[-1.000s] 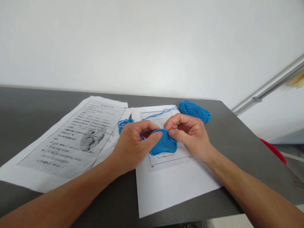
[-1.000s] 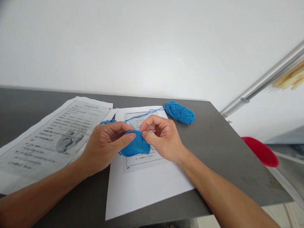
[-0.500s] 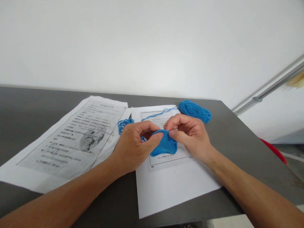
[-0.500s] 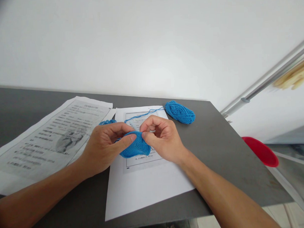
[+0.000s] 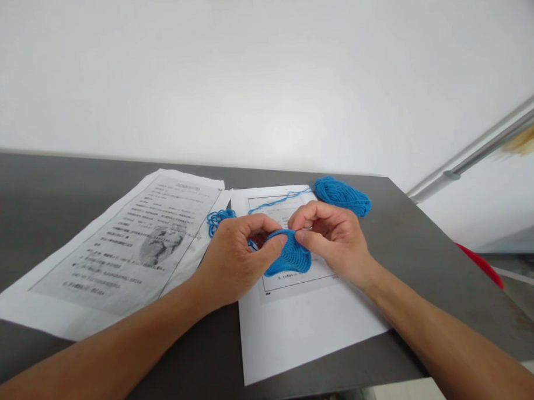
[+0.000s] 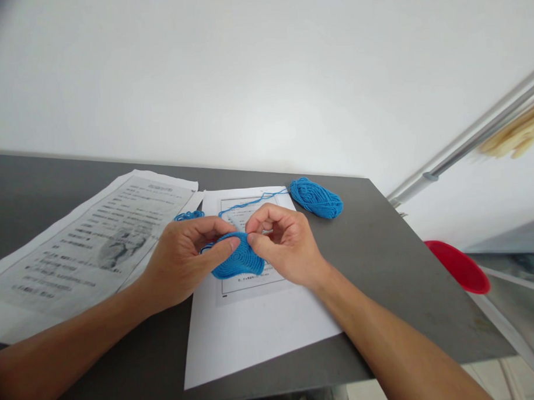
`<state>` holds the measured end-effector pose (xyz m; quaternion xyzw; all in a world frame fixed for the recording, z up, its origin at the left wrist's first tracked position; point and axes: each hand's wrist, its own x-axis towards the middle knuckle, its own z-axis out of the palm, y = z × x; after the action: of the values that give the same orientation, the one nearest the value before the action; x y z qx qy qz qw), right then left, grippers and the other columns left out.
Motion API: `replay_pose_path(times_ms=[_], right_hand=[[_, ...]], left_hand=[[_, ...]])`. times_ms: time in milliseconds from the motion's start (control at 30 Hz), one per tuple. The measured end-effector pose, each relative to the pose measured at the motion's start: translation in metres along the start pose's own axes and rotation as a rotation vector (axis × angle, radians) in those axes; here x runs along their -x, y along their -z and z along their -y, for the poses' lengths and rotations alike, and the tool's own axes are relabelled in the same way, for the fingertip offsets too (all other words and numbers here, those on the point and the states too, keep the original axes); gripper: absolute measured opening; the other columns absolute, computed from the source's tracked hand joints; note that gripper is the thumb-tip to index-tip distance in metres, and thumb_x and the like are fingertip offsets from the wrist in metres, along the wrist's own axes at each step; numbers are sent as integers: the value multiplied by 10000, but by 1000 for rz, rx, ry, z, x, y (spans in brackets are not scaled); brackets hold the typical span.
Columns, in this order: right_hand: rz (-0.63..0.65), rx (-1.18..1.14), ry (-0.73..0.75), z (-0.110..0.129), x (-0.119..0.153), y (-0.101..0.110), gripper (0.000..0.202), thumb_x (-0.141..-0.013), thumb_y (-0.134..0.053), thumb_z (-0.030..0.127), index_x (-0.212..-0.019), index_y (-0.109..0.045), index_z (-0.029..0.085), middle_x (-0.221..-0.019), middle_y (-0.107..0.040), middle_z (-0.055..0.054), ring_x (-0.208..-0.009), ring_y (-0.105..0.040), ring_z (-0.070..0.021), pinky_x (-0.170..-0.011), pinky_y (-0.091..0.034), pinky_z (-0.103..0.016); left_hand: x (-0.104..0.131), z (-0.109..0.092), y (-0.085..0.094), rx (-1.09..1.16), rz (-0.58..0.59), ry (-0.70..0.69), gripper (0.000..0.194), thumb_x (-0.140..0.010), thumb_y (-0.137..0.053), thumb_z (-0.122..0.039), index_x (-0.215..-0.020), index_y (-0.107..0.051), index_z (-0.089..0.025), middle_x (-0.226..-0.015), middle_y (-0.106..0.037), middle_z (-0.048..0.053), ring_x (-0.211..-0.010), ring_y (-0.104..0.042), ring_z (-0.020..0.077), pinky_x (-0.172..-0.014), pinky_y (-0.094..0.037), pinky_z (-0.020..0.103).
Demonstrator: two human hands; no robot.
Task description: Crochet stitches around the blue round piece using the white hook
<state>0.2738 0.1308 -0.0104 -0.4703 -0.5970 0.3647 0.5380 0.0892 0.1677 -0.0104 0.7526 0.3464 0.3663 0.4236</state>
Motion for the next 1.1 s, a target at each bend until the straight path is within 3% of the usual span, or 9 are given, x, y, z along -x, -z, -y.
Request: replay_pose_path(times_ms=[1100], right_hand=[[10, -14, 59, -4, 1, -1, 68, -739, -690, 146, -705, -655, 193, -646, -588, 15, -594, -519, -114, -521, -414, -240]], left_hand=[[0, -1, 0, 6, 23, 6, 161, -846, -649, -198, -721, -735, -146, -614, -660, -37, -557, -531, 70, -519, -414, 165]])
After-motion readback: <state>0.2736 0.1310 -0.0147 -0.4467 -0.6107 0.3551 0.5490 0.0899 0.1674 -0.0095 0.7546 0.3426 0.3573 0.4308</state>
